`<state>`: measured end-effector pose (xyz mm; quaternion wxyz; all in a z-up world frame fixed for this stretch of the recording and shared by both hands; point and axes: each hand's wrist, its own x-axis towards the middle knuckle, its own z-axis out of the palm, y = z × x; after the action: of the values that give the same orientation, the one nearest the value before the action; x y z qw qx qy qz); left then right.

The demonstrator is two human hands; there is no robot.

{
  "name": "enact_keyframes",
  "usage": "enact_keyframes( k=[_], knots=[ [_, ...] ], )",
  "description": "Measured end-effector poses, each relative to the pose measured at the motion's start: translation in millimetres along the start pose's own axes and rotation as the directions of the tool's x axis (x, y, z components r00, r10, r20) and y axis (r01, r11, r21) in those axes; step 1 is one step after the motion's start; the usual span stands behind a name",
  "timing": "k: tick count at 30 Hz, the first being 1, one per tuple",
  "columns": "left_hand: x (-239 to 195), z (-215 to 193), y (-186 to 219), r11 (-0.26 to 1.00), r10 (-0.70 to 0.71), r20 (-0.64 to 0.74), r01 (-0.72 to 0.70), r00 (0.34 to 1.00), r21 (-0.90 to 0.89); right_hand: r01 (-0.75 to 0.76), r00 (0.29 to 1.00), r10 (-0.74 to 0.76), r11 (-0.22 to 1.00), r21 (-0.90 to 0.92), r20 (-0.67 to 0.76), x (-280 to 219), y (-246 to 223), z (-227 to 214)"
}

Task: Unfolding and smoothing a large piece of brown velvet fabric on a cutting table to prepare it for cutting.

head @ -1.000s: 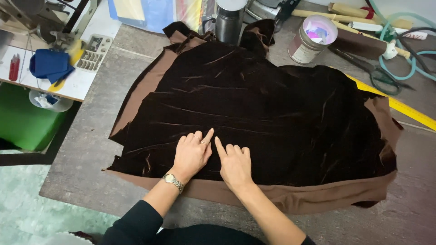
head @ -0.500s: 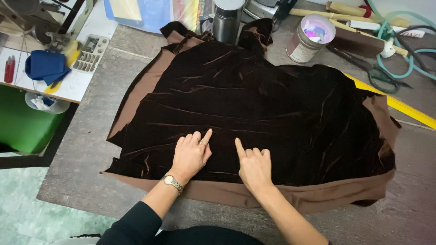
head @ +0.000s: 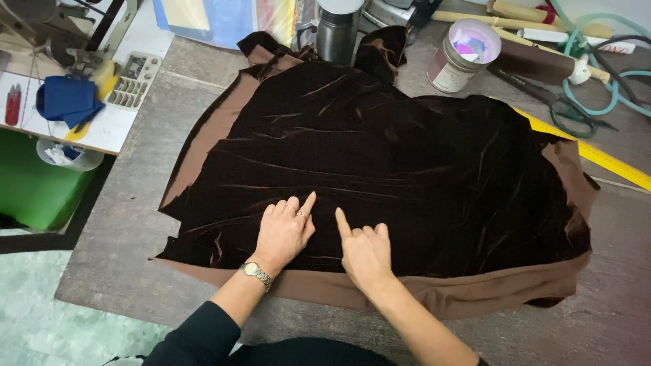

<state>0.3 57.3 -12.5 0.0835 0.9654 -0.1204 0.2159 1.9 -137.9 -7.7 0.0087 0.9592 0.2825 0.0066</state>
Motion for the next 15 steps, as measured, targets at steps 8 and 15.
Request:
enact_keyframes(
  k=[8,15],
  knots=[
    [6,-11,1,0.999,0.020,0.026,-0.021,0.999,0.032,-0.094,0.988,0.080,0.989,0.111,0.129,-21,47,-23],
    [5,-18,3,0.999,0.052,0.089,-0.051,0.995,-0.015,-0.453,0.766,0.627,0.683,0.572,-0.141,-53,157,-56]
  ],
)
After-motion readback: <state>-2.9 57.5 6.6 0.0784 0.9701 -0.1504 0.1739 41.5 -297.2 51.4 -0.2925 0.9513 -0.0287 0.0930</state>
